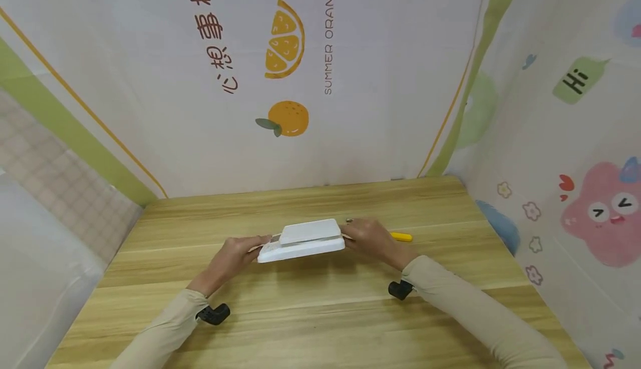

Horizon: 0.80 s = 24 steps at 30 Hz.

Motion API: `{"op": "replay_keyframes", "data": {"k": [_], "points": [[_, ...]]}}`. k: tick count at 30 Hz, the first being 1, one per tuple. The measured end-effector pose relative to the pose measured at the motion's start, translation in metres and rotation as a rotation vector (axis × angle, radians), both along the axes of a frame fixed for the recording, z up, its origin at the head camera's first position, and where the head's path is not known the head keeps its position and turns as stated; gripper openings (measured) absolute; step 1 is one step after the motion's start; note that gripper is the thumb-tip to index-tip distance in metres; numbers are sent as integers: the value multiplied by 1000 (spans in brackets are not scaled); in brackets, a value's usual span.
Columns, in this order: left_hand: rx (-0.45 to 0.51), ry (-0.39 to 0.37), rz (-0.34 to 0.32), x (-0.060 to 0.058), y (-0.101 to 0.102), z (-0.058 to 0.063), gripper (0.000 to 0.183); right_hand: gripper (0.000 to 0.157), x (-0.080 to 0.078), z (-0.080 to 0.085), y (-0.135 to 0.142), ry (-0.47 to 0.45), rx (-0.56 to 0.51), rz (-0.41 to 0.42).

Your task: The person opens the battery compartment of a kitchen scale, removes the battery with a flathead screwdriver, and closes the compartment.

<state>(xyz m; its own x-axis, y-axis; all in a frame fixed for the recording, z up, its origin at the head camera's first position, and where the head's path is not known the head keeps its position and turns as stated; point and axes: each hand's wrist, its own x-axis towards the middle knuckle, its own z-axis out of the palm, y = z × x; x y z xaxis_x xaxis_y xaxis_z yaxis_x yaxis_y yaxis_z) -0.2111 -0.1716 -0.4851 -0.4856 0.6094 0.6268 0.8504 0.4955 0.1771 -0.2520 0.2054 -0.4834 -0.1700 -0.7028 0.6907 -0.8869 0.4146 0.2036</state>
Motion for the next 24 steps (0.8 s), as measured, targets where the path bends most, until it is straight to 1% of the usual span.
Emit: {"op": "replay_keyframes", "data": {"k": [4, 8, 11, 15, 18, 22, 24], "points": [[-72, 97, -9, -2, -1, 0, 33, 44, -2, -2, 0, 121, 42, 36], [-142, 159, -12, -4, -3, 0, 32, 47, -4, -5, 1, 216, 113, 43], [-230, 219, -6, -7, -4, 0, 33, 50, -5, -6, 2, 294, 164, 46], [-337, 320, 12, -11, -4, -1, 34, 47, -6, -4, 3, 391, 233, 51], [-380, 373, 11, -15, -3, -4, 34, 48, -8, -4, 4, 443, 286, 48], [-403, 417, -17, -18, -1, -7, 32, 53, -12, -7, 7, 486, 341, 45], [-413, 429, -26, -19, 1, -8, 29, 54, -14, -9, 8, 493, 365, 42]]}}
